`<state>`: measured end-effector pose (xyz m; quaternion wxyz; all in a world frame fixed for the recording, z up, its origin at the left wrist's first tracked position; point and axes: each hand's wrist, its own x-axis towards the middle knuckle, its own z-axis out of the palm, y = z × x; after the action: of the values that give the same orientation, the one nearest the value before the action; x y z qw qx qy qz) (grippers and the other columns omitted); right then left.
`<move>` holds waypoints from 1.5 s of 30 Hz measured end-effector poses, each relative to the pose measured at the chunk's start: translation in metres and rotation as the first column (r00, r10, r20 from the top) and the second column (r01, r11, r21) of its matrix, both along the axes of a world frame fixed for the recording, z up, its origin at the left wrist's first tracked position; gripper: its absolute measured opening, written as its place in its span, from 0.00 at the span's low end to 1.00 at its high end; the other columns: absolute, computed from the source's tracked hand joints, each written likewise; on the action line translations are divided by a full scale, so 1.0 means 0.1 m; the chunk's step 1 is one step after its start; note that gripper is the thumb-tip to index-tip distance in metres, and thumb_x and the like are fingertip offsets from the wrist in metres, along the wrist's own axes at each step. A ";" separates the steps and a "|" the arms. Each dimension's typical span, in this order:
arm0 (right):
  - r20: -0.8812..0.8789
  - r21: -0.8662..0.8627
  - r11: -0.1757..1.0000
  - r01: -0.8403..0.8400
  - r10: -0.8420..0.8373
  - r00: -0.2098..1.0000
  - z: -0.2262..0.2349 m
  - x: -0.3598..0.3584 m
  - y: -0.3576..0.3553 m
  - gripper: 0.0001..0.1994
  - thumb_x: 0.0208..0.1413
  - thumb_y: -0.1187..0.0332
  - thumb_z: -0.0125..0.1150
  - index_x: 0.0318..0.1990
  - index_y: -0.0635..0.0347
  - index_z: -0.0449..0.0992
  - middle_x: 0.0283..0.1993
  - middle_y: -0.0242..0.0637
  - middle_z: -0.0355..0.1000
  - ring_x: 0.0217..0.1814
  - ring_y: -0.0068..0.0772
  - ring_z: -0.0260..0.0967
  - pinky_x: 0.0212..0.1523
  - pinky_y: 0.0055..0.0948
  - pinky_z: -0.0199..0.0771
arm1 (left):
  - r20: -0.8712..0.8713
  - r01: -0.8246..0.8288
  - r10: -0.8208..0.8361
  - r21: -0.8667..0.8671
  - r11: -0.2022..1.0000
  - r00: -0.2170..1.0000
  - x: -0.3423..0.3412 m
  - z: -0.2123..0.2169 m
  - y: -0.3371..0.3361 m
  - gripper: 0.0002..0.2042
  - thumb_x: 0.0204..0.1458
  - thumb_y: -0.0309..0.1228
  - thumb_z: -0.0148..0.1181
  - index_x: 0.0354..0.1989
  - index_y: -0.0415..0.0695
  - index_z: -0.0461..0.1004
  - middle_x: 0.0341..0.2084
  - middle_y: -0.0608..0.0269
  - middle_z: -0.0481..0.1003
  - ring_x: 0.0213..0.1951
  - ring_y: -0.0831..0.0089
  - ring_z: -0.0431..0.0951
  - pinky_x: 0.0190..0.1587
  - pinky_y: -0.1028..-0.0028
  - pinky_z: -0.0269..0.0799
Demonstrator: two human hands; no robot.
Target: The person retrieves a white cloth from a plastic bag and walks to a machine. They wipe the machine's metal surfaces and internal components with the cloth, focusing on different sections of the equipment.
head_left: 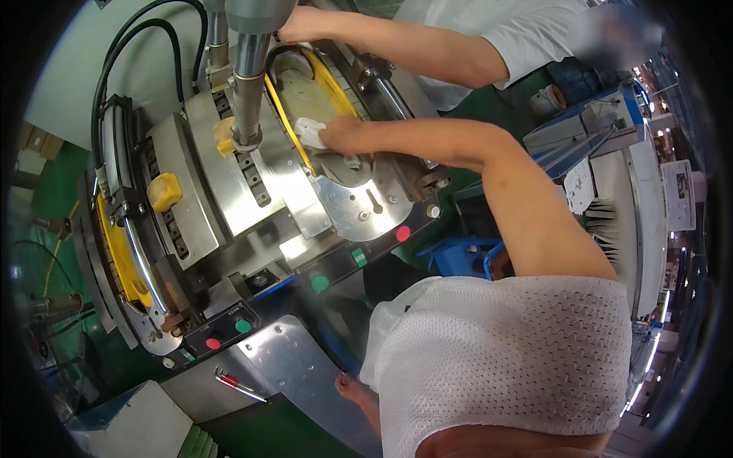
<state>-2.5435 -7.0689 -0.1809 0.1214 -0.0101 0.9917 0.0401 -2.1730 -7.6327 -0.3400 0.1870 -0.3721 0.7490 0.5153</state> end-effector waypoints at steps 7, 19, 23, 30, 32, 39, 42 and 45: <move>0.317 -0.024 0.983 0.183 -0.166 0.934 0.17 0.28 -0.28 0.17 0.50 0.63 0.59 0.37 0.72 0.79 0.40 0.57 0.78 0.46 0.55 0.77 0.45 0.43 0.77 | -0.039 -0.089 0.092 0.074 0.993 0.995 0.08 -0.14 0.15 0.11 0.57 0.25 0.57 0.47 0.36 0.70 0.32 0.63 0.72 0.33 0.74 0.71 0.36 0.73 0.72; 0.232 -0.107 0.938 0.331 -0.300 0.925 -0.05 0.20 0.01 0.25 0.55 0.55 0.57 0.48 0.74 0.71 0.45 0.63 0.75 0.50 0.60 0.74 0.50 0.48 0.73 | 0.071 -0.196 0.183 0.402 0.894 0.981 1.39 -1.51 -0.48 0.11 0.50 0.17 0.60 0.41 0.36 0.70 0.37 0.58 0.75 0.39 0.69 0.75 0.45 0.70 0.72; 0.057 -0.277 0.936 0.216 -0.208 0.976 0.43 0.31 0.11 0.27 0.54 0.53 0.57 0.44 0.78 0.70 0.40 0.65 0.74 0.46 0.64 0.74 0.46 0.51 0.73 | -0.029 -0.133 0.159 0.416 0.900 0.987 1.07 -1.35 -0.57 0.11 0.54 0.19 0.56 0.45 0.35 0.69 0.35 0.60 0.73 0.37 0.71 0.73 0.45 0.73 0.70; 0.099 -0.277 0.948 0.155 -0.133 0.986 0.23 -0.09 0.03 0.23 0.49 0.63 0.65 0.50 0.69 0.70 0.42 0.60 0.76 0.46 0.60 0.75 0.48 0.50 0.73 | -0.192 0.143 -0.138 0.013 0.990 0.972 0.20 -0.33 -0.29 0.10 0.58 0.23 0.54 0.47 0.33 0.69 0.36 0.58 0.72 0.35 0.73 0.72 0.35 0.73 0.73; 0.107 -0.184 0.929 0.321 -0.306 0.946 0.04 -0.23 -0.05 0.31 0.47 0.64 0.66 0.60 0.60 0.63 0.56 0.59 0.68 0.56 0.61 0.69 0.51 0.50 0.72 | -0.005 0.161 -0.162 -0.028 0.986 0.987 -0.12 0.15 -0.08 0.11 0.61 0.28 0.54 0.46 0.32 0.69 0.35 0.59 0.72 0.33 0.74 0.72 0.31 0.73 0.73; -0.054 -0.226 0.973 -0.039 0.027 0.998 -0.36 -0.03 -0.05 0.23 0.53 0.68 0.55 0.58 0.62 0.69 0.51 0.59 0.71 0.51 0.60 0.72 0.50 0.48 0.74 | 0.022 0.255 -0.256 -0.191 0.948 0.966 0.35 0.17 -0.33 0.08 0.59 0.27 0.54 0.42 0.34 0.70 0.34 0.61 0.72 0.30 0.73 0.70 0.32 0.76 0.69; 0.216 -0.225 0.972 -0.069 0.119 0.969 -0.13 0.25 -0.23 0.20 0.50 0.71 0.58 0.52 0.67 0.70 0.47 0.61 0.73 0.51 0.59 0.73 0.48 0.50 0.74 | -0.049 0.234 -0.246 -0.171 0.957 0.968 0.61 -0.29 -0.55 0.06 0.55 0.24 0.53 0.39 0.35 0.70 0.35 0.61 0.73 0.29 0.75 0.67 0.32 0.77 0.66; 0.399 -0.222 0.954 -0.204 0.279 0.873 0.04 0.34 0.07 0.19 0.49 0.73 0.61 0.50 0.69 0.70 0.46 0.61 0.74 0.51 0.61 0.73 0.48 0.49 0.75 | -0.056 0.158 -0.164 -0.106 0.982 0.985 0.43 -0.19 -0.30 0.05 0.55 0.22 0.50 0.38 0.36 0.69 0.34 0.62 0.74 0.28 0.76 0.67 0.32 0.78 0.66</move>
<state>-2.5095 -7.0617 -0.1770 0.3276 -0.1532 0.9317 -0.0345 -2.1298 -7.6628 -0.3594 0.1846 -0.3023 0.8073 0.4719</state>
